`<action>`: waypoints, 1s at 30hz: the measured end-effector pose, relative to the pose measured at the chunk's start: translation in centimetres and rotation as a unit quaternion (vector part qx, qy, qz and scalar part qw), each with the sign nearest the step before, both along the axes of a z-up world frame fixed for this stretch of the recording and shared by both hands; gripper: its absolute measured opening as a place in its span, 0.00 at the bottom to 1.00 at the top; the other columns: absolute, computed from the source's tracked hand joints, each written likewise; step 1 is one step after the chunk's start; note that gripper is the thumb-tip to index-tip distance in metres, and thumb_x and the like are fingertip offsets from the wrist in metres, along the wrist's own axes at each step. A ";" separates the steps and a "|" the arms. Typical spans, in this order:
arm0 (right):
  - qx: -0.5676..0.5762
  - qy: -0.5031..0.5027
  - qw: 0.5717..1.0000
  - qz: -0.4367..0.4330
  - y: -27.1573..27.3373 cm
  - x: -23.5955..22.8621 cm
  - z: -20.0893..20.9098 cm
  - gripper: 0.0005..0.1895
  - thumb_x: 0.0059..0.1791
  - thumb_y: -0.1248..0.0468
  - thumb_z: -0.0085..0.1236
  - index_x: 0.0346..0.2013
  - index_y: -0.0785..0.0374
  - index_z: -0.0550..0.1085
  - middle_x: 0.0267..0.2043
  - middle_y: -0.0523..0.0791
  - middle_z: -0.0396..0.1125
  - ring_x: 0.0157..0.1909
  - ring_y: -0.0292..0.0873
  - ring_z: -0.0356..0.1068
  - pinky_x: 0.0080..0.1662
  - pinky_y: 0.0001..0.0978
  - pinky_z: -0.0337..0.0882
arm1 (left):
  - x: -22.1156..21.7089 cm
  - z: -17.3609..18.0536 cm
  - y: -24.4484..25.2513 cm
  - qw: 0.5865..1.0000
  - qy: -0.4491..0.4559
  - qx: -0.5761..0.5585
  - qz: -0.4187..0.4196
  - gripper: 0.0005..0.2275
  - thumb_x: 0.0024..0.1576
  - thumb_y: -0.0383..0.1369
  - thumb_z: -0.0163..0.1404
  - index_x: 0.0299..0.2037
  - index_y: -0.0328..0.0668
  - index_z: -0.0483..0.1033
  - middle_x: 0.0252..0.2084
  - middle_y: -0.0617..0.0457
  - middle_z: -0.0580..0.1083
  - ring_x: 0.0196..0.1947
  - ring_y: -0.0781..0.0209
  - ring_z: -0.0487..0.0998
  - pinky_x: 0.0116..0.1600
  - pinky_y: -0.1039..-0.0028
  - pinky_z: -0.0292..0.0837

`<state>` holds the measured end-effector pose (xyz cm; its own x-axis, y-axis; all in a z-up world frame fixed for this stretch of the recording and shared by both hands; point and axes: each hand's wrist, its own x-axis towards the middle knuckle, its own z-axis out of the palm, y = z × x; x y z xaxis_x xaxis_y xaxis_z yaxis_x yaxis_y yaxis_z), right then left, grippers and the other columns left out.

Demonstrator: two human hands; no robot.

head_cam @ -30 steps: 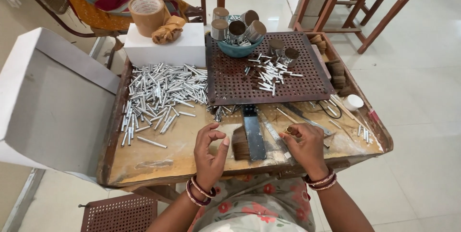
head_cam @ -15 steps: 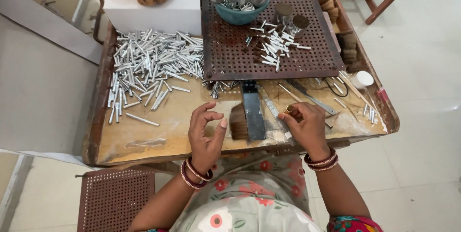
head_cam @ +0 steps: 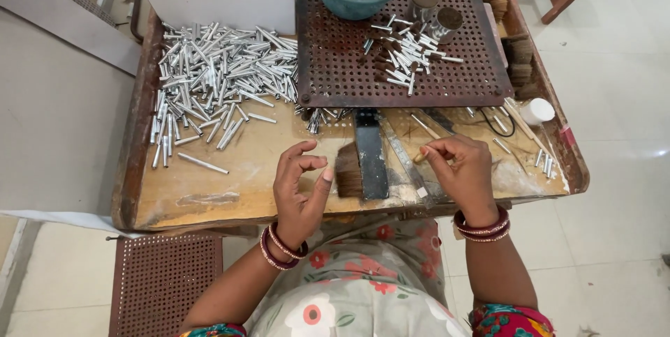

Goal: The person sits at a workbench covered with small silver metal tubes and picks up the tubes one at a time, fitting and pressing parts together by hand. Finished pieces are set back on the bench among the pile of parts.

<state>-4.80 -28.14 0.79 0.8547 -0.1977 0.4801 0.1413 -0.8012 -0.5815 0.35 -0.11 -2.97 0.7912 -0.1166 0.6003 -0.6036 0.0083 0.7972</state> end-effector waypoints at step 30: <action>0.312 -0.155 0.920 0.180 4.6 -4.6 -4.7 0.18 0.50 0.61 0.68 0.47 0.71 0.76 0.44 0.47 0.74 0.42 0.36 0.73 0.45 0.23 0.73 | -5.1 3.3 -7.0 0.983 0.033 -0.006 -0.179 0.09 0.69 0.31 0.43 0.39 0.35 0.69 0.30 0.43 0.68 0.27 0.48 0.72 0.34 0.66 0.66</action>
<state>-9.36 -23.56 -3.91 0.7597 -0.2489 0.6007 0.5689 -0.1929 -0.7995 -4.73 -7.12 0.36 0.7384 -0.3882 0.5514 -0.5068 0.2200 0.8335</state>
